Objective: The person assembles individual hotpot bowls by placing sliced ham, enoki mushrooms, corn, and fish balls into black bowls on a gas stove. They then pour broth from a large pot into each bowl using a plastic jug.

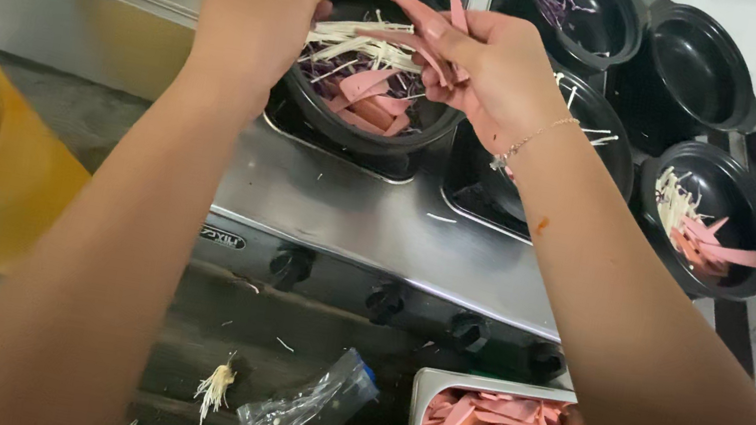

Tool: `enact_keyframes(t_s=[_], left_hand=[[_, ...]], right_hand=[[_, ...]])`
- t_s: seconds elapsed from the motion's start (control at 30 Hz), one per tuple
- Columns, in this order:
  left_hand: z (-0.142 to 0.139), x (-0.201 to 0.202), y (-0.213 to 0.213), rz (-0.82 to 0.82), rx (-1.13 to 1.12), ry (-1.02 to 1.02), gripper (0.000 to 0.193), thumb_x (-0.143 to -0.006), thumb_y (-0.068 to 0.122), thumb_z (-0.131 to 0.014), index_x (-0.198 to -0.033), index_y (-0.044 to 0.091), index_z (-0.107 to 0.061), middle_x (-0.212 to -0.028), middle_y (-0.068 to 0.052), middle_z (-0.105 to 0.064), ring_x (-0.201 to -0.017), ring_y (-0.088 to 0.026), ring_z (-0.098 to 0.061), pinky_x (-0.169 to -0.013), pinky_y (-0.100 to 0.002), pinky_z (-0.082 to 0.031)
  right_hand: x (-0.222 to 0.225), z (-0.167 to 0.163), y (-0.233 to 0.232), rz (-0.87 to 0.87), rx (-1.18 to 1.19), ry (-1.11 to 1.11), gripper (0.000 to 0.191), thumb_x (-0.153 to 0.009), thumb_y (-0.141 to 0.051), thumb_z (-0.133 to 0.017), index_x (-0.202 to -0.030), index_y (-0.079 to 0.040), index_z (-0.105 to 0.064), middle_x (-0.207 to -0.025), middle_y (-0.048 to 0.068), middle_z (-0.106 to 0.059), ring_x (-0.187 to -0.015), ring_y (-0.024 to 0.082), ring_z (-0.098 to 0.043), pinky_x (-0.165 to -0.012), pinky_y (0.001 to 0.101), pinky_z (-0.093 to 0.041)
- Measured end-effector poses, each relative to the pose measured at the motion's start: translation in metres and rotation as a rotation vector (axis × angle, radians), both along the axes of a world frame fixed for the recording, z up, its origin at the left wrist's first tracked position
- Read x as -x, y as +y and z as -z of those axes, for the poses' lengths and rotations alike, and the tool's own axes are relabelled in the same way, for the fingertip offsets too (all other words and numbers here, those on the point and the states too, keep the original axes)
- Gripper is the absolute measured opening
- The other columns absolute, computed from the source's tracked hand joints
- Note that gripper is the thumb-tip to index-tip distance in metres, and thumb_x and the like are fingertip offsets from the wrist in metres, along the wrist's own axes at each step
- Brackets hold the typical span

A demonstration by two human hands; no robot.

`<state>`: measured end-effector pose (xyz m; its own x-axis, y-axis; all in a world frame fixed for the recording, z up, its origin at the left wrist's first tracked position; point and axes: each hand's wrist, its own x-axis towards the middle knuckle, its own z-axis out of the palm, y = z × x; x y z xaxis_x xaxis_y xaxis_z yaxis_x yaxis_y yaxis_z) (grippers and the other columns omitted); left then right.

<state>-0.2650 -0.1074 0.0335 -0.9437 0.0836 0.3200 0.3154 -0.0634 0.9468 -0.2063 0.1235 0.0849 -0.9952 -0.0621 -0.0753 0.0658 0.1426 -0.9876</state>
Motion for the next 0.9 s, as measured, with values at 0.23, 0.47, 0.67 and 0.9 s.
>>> enact_keyframes(t_s=[0.23, 0.47, 0.67, 0.9], left_hand=[[-0.01, -0.015, 0.019, 0.126, 0.099, -0.13, 0.021, -0.096, 0.016, -0.067, -0.111, 0.003, -0.072, -0.095, -0.006, -0.075, -0.079, -0.013, -0.074, -0.071, -0.028, -0.061], [0.007, -0.008, 0.029, 0.048, 0.244, 0.023, 0.019, -0.084, 0.016, -0.075, -0.097, 0.003, -0.078, -0.091, -0.009, -0.077, -0.081, -0.017, -0.076, -0.072, -0.031, -0.061], [0.002, -0.015, 0.041, -0.091, 0.484, 0.315, 0.018, -0.094, 0.025, -0.079, -0.099, 0.008, -0.082, -0.092, -0.01, -0.077, -0.084, -0.023, -0.072, -0.073, -0.036, -0.053], [-0.03, -0.033, 0.065, 0.188, -0.009, -0.01, 0.023, -0.089, 0.018, -0.076, -0.09, -0.005, -0.077, -0.081, -0.008, -0.078, -0.071, -0.012, -0.074, -0.066, -0.028, -0.06]], right_hand=[[-0.001, -0.002, -0.004, -0.045, 0.135, 0.001, 0.028, -0.099, -0.02, -0.068, -0.109, 0.007, -0.067, -0.096, 0.009, -0.069, -0.084, 0.018, -0.068, -0.079, 0.0352, -0.06], [-0.01, 0.006, 0.007, 0.146, 0.144, 0.04, 0.03, -0.096, -0.015, -0.068, -0.115, 0.007, -0.067, -0.101, 0.013, -0.072, -0.092, 0.022, -0.073, -0.086, 0.0406, -0.065], [-0.021, 0.0, 0.025, 0.068, 0.296, -0.005, 0.03, -0.099, -0.018, -0.067, -0.121, 0.003, -0.066, -0.101, 0.013, -0.072, -0.089, 0.021, -0.071, -0.085, 0.0385, -0.062], [-0.021, 0.004, 0.0, 0.168, 0.225, 0.026, 0.026, -0.105, -0.026, -0.058, -0.109, -0.002, -0.065, -0.098, 0.011, -0.073, -0.077, 0.02, -0.071, -0.072, 0.0349, -0.059]])
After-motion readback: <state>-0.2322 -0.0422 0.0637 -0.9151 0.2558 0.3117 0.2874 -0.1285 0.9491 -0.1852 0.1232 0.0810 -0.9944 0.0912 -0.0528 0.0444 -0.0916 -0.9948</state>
